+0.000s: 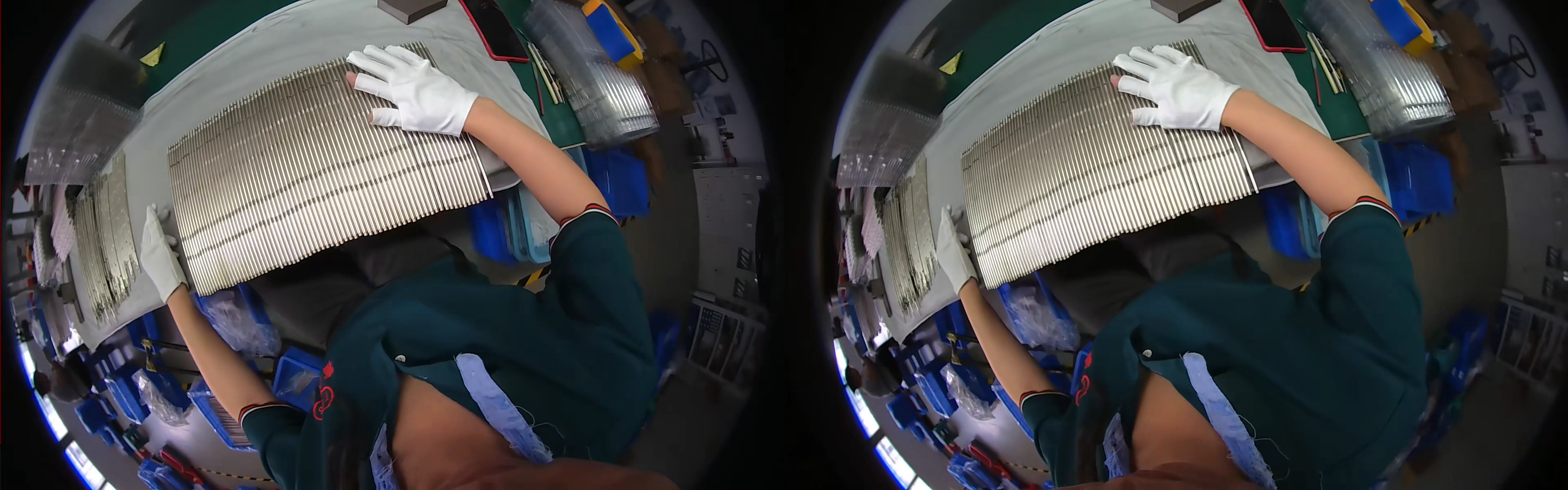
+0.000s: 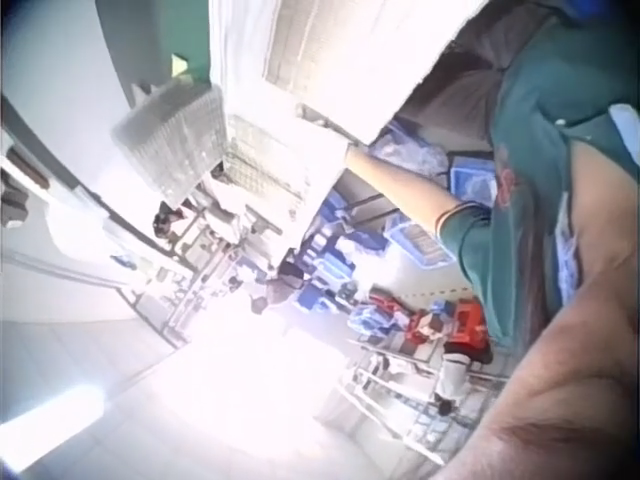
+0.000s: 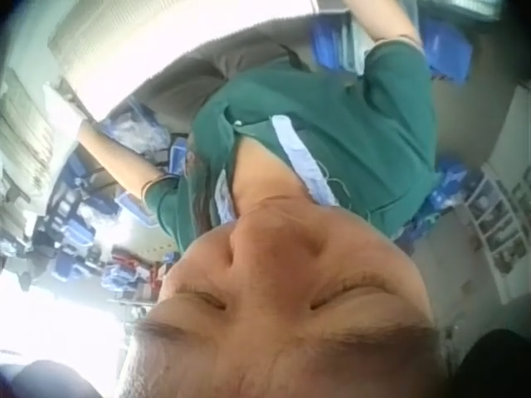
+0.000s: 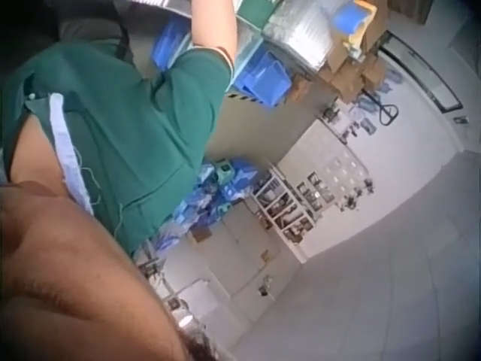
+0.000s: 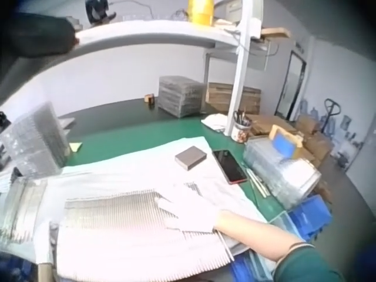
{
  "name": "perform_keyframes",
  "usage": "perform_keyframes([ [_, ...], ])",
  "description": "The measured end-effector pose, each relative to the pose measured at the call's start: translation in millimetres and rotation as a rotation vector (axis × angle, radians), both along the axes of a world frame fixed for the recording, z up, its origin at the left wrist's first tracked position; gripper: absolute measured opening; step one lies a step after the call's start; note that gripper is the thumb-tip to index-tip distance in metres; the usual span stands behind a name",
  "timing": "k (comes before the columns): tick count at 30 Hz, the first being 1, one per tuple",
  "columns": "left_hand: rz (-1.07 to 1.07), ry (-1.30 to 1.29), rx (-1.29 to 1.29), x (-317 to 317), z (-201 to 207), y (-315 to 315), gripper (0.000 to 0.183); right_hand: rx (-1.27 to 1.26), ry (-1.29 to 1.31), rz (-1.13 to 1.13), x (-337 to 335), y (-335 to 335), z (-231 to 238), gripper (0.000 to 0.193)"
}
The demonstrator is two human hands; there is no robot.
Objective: Sorting and arranging thin metal rods into organized groups on a factory workbench.
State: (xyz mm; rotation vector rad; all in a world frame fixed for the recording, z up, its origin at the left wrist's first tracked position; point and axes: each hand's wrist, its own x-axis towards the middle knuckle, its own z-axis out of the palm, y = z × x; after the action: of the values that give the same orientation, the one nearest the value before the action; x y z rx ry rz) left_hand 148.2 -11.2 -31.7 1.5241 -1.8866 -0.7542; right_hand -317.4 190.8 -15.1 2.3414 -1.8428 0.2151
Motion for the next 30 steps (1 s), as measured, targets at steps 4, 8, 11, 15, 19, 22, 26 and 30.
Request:
perform_keyframes([
  [4,-0.070,-0.021,-0.106,17,-16,-5,0.043,0.030,0.007,-0.043,-20,15,2,0.069],
  [8,-0.134,-0.186,-0.249,27,-22,-11,0.045,0.011,0.094,-0.030,-46,27,0,0.068],
  [11,-0.160,-0.275,-0.279,22,-22,-9,0.048,0.013,0.111,-0.031,-47,29,-1,0.069],
  [15,-0.272,-0.491,-0.445,21,-16,-7,0.053,0.000,0.057,0.004,-23,14,-1,0.071],
  [19,-0.238,-0.334,-0.361,21,-15,-3,0.051,-0.022,0.017,0.052,-5,-1,1,0.071],
  [22,-0.182,-0.277,-0.301,13,-9,2,0.047,-0.042,0.003,0.054,-2,-3,1,0.072],
  [26,-0.095,-0.048,-0.165,10,-10,3,0.041,-0.067,0.056,0.019,-30,16,1,0.064],
  [30,-0.131,-0.095,-0.184,4,-6,8,0.041,-0.049,0.089,-0.044,-60,37,11,0.064],
])
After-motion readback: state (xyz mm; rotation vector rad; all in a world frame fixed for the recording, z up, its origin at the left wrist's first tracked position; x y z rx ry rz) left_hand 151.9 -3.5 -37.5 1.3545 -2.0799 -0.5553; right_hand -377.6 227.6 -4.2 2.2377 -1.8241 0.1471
